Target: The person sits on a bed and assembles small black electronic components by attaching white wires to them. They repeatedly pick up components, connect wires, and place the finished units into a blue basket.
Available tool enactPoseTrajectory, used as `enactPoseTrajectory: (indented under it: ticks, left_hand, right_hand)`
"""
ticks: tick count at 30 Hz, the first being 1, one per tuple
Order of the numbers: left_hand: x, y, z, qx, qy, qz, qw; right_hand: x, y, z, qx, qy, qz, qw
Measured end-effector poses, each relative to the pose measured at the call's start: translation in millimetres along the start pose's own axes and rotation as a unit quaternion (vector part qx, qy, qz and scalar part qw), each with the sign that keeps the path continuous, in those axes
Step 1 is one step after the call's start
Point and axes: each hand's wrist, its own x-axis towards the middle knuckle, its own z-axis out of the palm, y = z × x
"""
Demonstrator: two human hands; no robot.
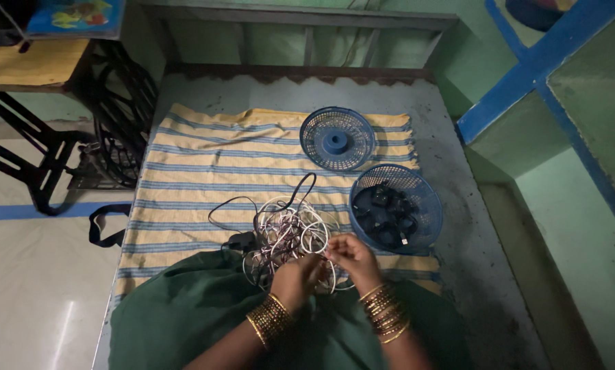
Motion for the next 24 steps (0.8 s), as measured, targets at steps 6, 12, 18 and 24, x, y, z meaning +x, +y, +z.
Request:
enactPoseTrajectory:
  ticks: [6, 12, 18, 24]
  left_hand:
    - [5, -6, 3, -0.050, 0.040, -0.002, 0.998]
    - [10, -13, 7, -0.017, -0.002, -0.010, 1.000]
    - [5, -8, 13, -0.152, -0.052, -0.052, 0.986]
    - [6, -11, 17, 0.022, -0.073, -0.015, 0.997]
  right_hand:
    - [-6, 0, 15, -0.046, 0.010, 0.124, 0.991]
    - [-4, 5, 14, -0.037, 0.022, 0.040, 0.998]
    - [-6, 2, 8, -0.047, 0.118, 0.024, 0.992]
    - [0, 7, -8, -0.046, 0.226, 0.026, 0.973]
